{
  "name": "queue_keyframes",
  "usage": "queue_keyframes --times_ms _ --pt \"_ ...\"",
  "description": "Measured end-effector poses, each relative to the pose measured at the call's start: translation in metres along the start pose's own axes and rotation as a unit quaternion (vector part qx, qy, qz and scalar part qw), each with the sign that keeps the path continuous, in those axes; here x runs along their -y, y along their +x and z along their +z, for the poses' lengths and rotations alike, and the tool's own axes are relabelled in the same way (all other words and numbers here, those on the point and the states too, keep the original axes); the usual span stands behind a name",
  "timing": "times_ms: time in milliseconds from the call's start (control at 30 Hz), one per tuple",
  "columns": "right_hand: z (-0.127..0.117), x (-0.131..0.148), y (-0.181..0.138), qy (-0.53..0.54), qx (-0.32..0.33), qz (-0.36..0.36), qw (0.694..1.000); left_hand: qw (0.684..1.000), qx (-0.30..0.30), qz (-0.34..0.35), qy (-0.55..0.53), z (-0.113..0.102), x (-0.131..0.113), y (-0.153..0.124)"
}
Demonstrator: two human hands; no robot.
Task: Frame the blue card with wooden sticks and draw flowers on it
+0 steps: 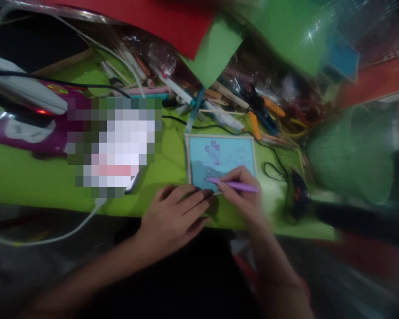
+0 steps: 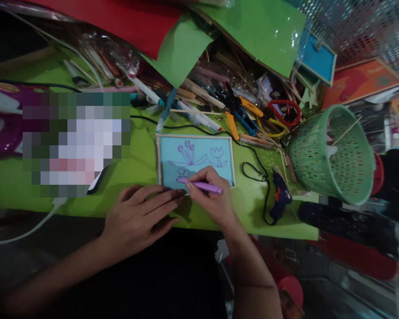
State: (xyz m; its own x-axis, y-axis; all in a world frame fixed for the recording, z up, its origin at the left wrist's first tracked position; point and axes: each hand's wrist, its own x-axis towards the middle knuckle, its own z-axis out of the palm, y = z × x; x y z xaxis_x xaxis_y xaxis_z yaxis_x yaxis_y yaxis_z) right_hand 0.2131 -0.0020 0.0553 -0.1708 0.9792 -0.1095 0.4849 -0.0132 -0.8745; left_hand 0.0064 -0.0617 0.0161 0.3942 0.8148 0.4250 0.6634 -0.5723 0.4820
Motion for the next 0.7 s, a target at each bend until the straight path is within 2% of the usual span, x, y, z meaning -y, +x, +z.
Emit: queue_keyframes --times_ms 367,700 --pt "0.0012 -0.0021 0.0015 -0.001 -0.021 -0.011 1.0 1.0 -0.007 -0.002 0.004 0.002 -0.0003 -0.0001" --pt "-0.0008 -0.0045 0.0019 -0.001 -0.001 0.001 1.0 1.0 -0.009 -0.005 -0.006 0.0012 -0.0007 0.0002"
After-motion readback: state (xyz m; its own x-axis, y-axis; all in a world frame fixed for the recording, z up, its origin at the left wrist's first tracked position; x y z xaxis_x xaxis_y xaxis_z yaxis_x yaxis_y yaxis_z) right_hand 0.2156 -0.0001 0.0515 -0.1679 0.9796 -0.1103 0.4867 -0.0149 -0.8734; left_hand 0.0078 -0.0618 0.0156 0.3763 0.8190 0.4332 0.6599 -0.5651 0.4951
